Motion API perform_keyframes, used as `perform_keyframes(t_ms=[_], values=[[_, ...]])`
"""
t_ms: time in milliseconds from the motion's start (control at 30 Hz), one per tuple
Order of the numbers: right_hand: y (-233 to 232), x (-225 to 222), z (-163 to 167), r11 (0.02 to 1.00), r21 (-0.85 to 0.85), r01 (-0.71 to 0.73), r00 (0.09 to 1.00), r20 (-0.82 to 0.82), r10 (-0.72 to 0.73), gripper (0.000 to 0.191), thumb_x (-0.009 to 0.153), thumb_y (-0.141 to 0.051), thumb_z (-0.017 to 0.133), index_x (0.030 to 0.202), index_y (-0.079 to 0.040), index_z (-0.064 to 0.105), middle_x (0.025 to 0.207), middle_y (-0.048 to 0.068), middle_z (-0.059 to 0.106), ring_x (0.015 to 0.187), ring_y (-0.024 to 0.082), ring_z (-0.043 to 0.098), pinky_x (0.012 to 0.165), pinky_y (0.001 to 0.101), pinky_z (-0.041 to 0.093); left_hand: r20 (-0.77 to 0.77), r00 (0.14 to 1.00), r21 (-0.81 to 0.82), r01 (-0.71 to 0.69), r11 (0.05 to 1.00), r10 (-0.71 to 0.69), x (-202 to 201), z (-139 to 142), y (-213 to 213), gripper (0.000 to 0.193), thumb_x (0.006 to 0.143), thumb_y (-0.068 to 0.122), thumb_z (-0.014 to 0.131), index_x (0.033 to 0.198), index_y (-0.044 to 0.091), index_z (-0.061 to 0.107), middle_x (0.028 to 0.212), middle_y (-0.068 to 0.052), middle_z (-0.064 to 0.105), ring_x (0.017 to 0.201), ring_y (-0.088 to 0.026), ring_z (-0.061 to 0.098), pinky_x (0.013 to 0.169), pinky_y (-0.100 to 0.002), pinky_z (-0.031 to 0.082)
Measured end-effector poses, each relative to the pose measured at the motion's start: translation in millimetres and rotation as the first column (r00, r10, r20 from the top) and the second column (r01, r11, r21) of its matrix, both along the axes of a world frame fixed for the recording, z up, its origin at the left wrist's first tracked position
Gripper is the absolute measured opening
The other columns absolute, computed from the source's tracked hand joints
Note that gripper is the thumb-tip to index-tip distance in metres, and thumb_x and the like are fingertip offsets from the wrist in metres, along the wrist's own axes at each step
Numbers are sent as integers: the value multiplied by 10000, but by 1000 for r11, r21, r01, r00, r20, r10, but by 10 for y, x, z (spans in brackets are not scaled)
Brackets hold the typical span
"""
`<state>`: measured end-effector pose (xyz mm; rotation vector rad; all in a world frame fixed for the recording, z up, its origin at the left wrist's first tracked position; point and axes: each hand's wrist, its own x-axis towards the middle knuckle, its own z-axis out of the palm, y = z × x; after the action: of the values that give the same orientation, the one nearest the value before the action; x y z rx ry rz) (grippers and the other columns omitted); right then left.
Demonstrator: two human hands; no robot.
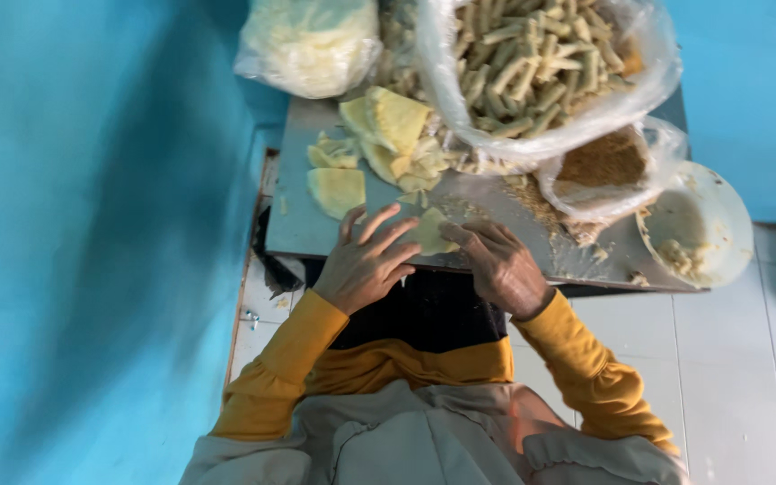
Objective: The person sits at a small metal table and tears flat dough sheets by hand into small triangular pieces, placing the torn pieces onto the table and into a large plastic bag filled with similar dough pieces. They repeatedly pick up new sheets, tear them into smaller portions, and set the finished pieces aside with the pile.
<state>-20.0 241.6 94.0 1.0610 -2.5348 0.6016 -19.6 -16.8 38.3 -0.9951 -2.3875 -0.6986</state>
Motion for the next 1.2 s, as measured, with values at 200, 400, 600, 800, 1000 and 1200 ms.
perform_keyframes(t_ms=[200, 400, 600, 800, 1000, 1200], values=[[732, 331, -305, 877, -150, 456, 878, -83, -471, 575, 824, 201, 488, 1266, -100, 701, 1260, 128, 705, 1083, 254, 625, 936, 390, 477, -45, 999, -46, 7, 999, -9, -88, -158, 194, 243, 893, 295, 804, 1062, 169, 682, 1417, -12, 571, 1448, -278, 382, 1218, -532, 283], [1447, 589, -391, 626, -19, 779, 617, -155, -772, 654, 785, 184, 529, 1272, -192, 752, 1215, 36, 618, 1165, 279, 509, 1073, 429, 398, -8, 998, -10, 60, 998, -60, -131, -171, 287, 311, 889, 266, 791, 1134, 105, 688, 1328, -36, 605, 1375, -261, 467, 1208, -482, 350], [1572, 567, -458, 599, 87, 796, 603, -199, -772, 702, 732, 133, 585, 1317, -219, 747, 1146, 25, 587, 1132, 281, 499, 1056, 452, 364, 15, 997, 46, 70, 996, -71, -132, -134, 303, 292, 899, 243, 775, 1127, 85, 682, 1298, -47, 625, 1342, -266, 504, 1192, -467, 384], [1518, 647, -226, 710, 43, 703, 704, -193, -684, 505, 702, 144, 571, 1030, -189, 764, 1066, 28, 598, 1127, 291, 525, 1058, 460, 372, 44, 994, 110, 97, 989, -102, -84, -155, 324, 248, 934, 219, 745, 1126, 67, 710, 1297, -56, 651, 1333, -252, 533, 1194, -461, 407], [1022, 440, -11, 865, -139, 482, 875, 14, -485, 547, 758, 231, 463, 1038, -130, 765, 1123, 83, 628, 1119, 297, 535, 1001, 396, 433, -24, 991, 117, 132, 984, -130, -51, -189, 277, 230, 945, 179, 755, 1131, 46, 725, 1246, -72, 693, 1263, -249, 618, 1155, -419, 476], [232, -45, -38, 988, -73, 136, 990, 53, -133, 551, 683, -87, 829, 1218, -189, 742, 1124, 110, 582, 1053, 299, 506, 930, 455, 404, -27, 993, 150, 118, 982, -116, 20, -103, 218, 214, 931, 164, 770, 1111, 53, 738, 1218, -53, 705, 1229, -238, 640, 1085, -374, 524]])
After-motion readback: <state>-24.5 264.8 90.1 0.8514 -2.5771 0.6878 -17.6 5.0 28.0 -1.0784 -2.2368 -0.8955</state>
